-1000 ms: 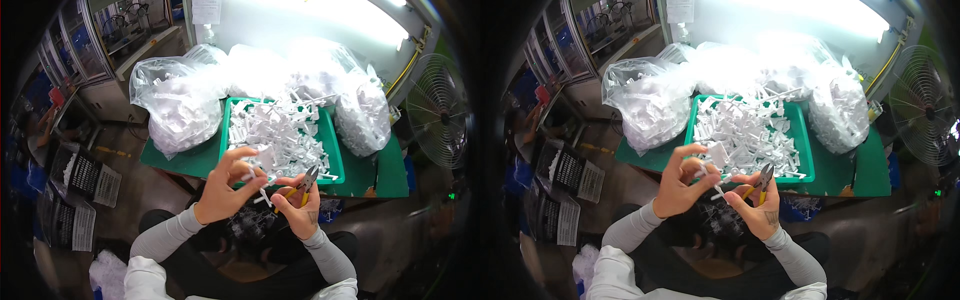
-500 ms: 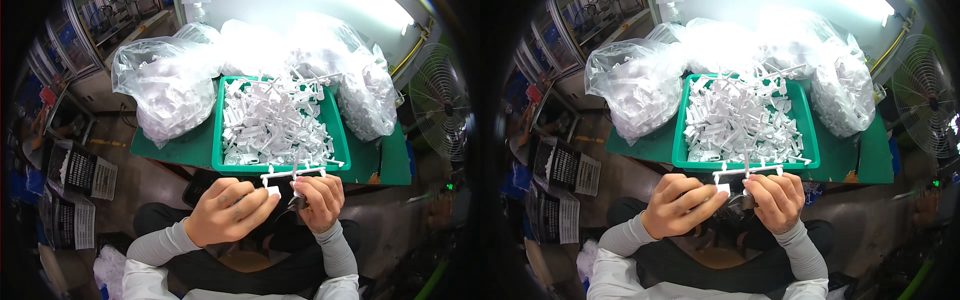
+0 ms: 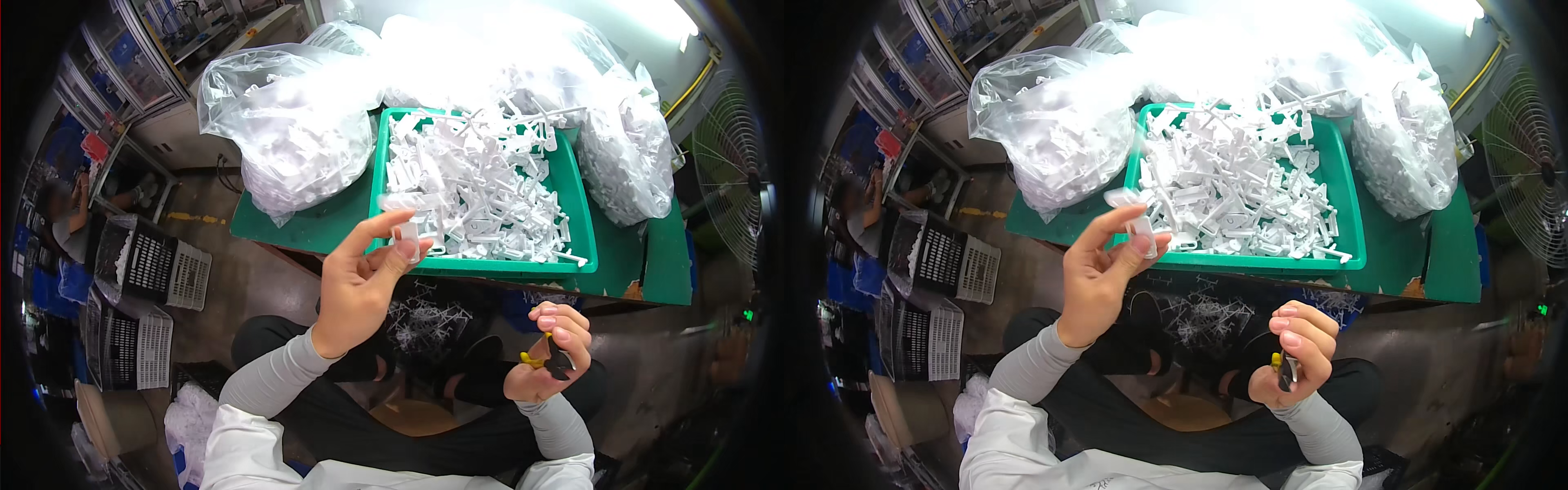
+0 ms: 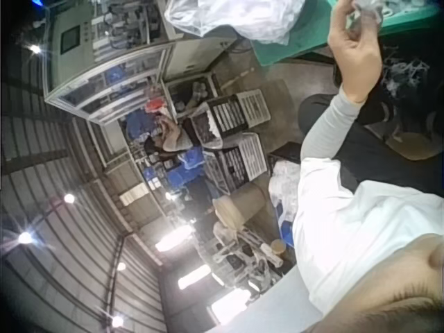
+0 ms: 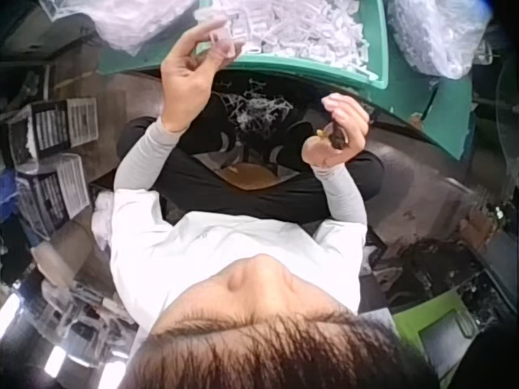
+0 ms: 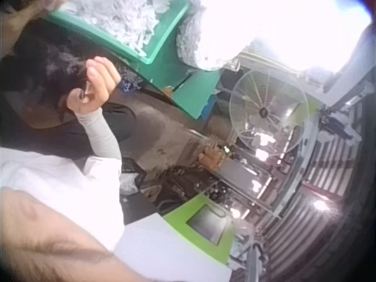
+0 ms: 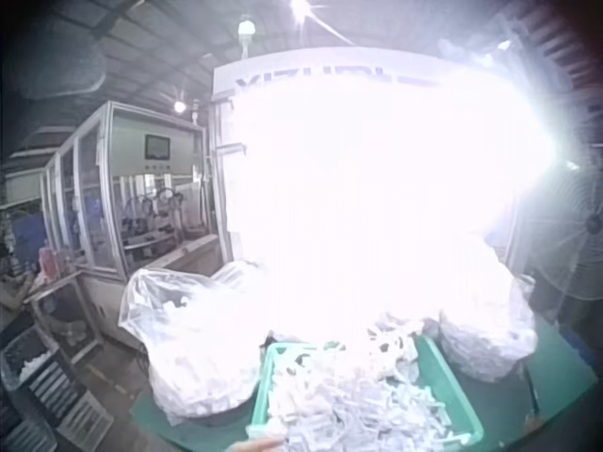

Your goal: The person trims excess plastic material from white plastic lighting fixture components using cutting pliers.

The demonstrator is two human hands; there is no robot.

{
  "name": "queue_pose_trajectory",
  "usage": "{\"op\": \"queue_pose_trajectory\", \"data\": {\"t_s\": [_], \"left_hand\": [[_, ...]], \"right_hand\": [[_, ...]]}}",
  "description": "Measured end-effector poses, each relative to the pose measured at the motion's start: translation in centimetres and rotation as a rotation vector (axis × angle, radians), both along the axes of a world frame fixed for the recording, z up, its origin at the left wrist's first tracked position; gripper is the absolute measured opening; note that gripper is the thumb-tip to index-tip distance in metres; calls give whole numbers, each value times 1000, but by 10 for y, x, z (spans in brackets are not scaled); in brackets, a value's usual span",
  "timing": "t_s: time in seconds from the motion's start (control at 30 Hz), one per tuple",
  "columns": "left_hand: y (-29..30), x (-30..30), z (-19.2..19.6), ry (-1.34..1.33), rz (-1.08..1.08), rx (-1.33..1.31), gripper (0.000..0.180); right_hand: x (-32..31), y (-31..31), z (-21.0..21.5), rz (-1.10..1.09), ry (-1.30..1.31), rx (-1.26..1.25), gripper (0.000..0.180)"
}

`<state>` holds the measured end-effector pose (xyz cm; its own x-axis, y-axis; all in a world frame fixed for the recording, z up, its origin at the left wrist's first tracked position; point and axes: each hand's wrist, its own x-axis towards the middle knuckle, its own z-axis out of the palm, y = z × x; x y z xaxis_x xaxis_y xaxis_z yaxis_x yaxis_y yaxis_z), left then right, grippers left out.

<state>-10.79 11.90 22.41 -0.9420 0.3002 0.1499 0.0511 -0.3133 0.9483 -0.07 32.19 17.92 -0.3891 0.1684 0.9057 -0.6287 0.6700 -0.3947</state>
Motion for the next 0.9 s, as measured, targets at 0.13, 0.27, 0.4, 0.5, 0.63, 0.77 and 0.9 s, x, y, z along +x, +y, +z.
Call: {"op": "queue_pose_trajectory", "data": {"t_s": [0.13,0.27,0.4,0.5,0.63,0.77,0.9], "left_hand": [[1,1,-10,-75,-203,35,29],[5,16,-13,-178,-272,-20,26],[6,21,-17,-169,-270,-13,20],[5,21,-17,-134,-257,17,23],[5,23,-21,-125,-239,30,23],[6,25,-22,-94,-247,19,22],[7,25,-24,-116,-243,24,21]], "right_hand": [[0,-9,16,349,-579,-232,29],[1,-21,4,328,-816,-270,27],[3,-20,0,285,-842,-216,27],[4,-21,0,289,-861,-245,26],[4,-20,-2,284,-884,-242,25],[4,-22,0,283,-884,-237,25],[3,-23,3,293,-927,-260,24]]}}
